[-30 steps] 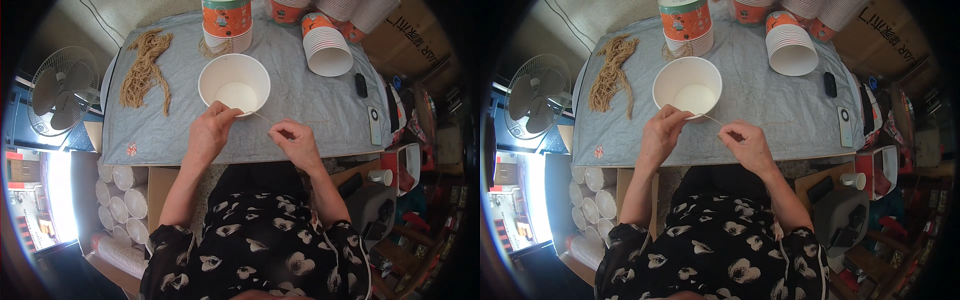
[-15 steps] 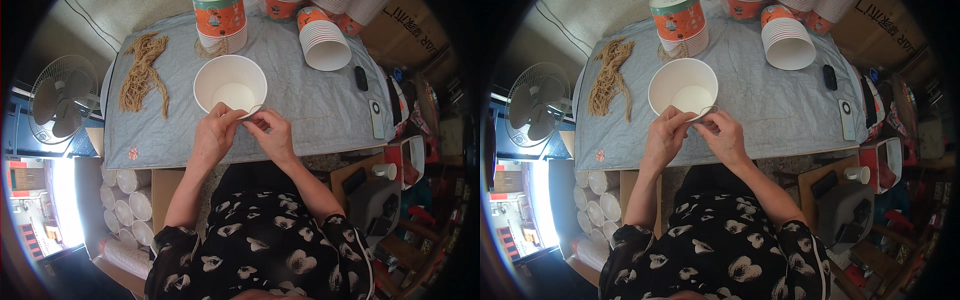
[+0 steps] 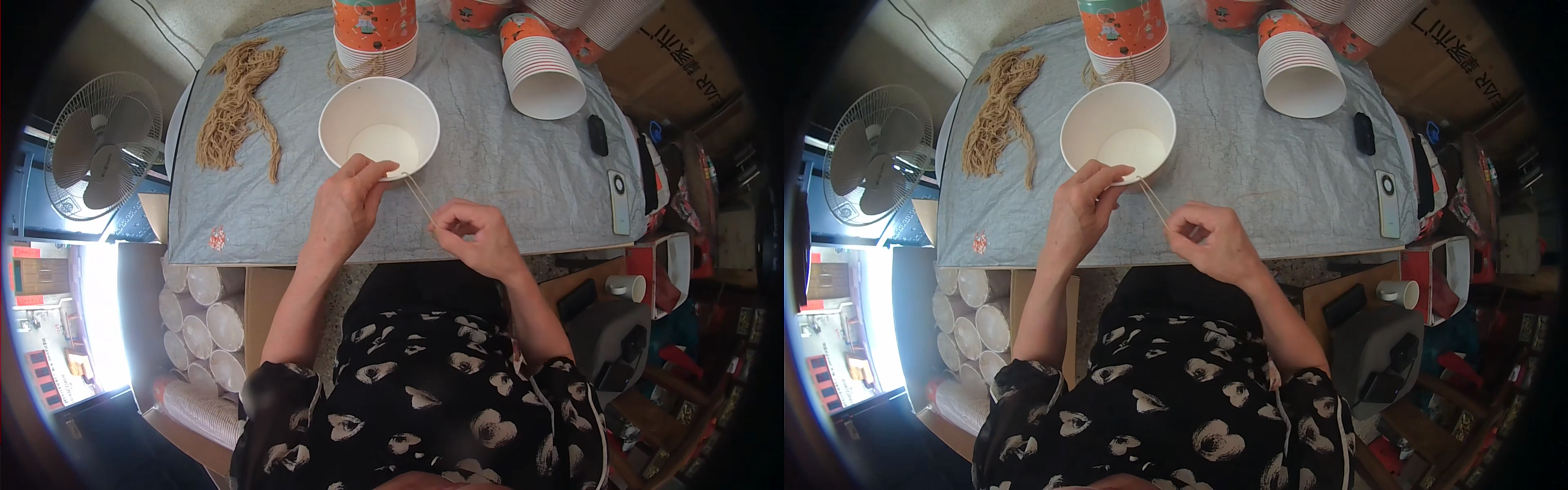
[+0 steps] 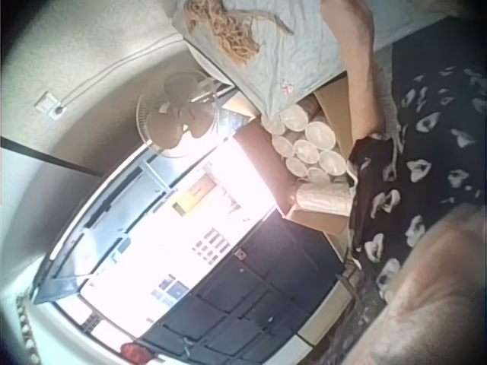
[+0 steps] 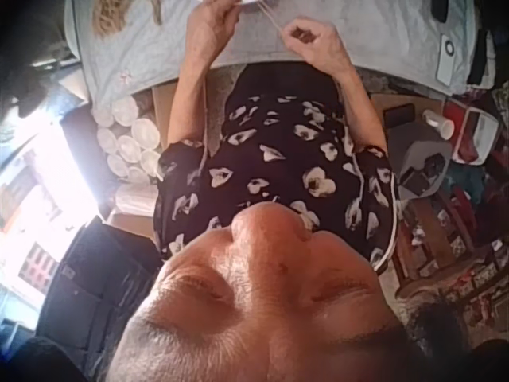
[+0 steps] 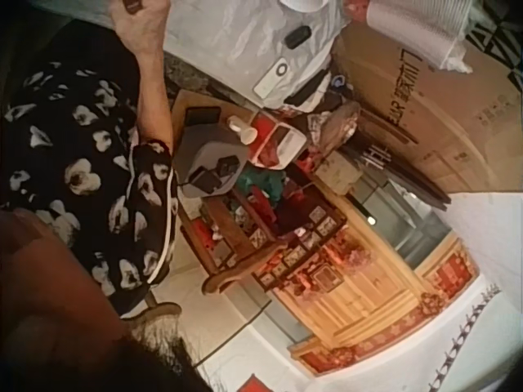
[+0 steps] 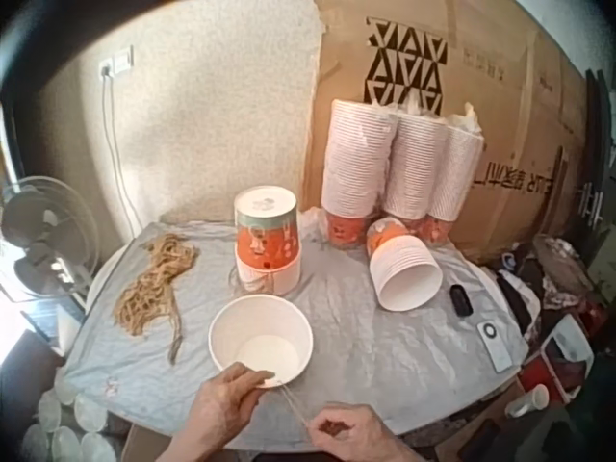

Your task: Attach and tie string handles to decorated paper buckets.

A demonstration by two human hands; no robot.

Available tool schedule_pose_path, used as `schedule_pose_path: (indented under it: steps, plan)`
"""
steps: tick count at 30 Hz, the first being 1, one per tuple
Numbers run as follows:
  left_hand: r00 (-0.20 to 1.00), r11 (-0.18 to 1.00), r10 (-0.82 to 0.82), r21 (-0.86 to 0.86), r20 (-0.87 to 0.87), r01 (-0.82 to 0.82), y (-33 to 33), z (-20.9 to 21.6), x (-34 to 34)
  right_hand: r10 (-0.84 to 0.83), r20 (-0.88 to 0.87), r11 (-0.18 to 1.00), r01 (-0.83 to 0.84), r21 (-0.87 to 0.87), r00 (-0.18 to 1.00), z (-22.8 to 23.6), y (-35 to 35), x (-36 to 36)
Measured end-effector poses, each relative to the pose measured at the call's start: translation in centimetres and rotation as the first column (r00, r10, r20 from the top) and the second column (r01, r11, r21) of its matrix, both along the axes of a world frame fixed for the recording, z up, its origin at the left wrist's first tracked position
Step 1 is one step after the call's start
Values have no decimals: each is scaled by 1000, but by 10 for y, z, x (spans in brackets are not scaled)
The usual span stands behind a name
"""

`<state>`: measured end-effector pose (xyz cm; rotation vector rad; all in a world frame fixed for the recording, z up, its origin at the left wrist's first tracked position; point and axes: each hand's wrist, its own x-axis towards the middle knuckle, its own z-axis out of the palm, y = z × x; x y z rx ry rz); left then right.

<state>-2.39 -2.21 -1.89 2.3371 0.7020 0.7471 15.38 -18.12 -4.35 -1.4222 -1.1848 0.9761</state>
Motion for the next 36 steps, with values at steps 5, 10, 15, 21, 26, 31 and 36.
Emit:
schedule_pose_path:
  steps: [5, 10, 15, 21, 26, 31, 36]
  plan:
    - [987, 961, -98, -244, 128, 127, -18, 29, 9, 26, 170, 1000, -25, -10, 985, 31, -16, 11]
    - [898, 847, -435, -366, -60, 386, -12, 35, 29, -30, 202, 996, 12, 91, 979, 39, -15, 18]
    - [849, 758, -522, -500, -81, 419, -11, 28, 35, -85, -145, 996, 89, 21, 986, 28, -16, 27]
    - [914, 665, -396, -658, 90, 353, -16, 22, 37, -83, -445, 996, 67, -51, 892, 31, -14, 33]
    - [918, 673, -391, -662, 60, 330, -19, 28, 38, -116, -348, 993, 110, -37, 930, 27, -10, 32]
    - [906, 627, -416, -698, 76, 346, -14, 29, 35, -128, -231, 992, 126, -25, 965, 29, -10, 30]
    - [889, 558, -444, -741, 114, 374, -1, 34, 40, -95, -129, 993, 103, 57, 987, 47, -12, 28]
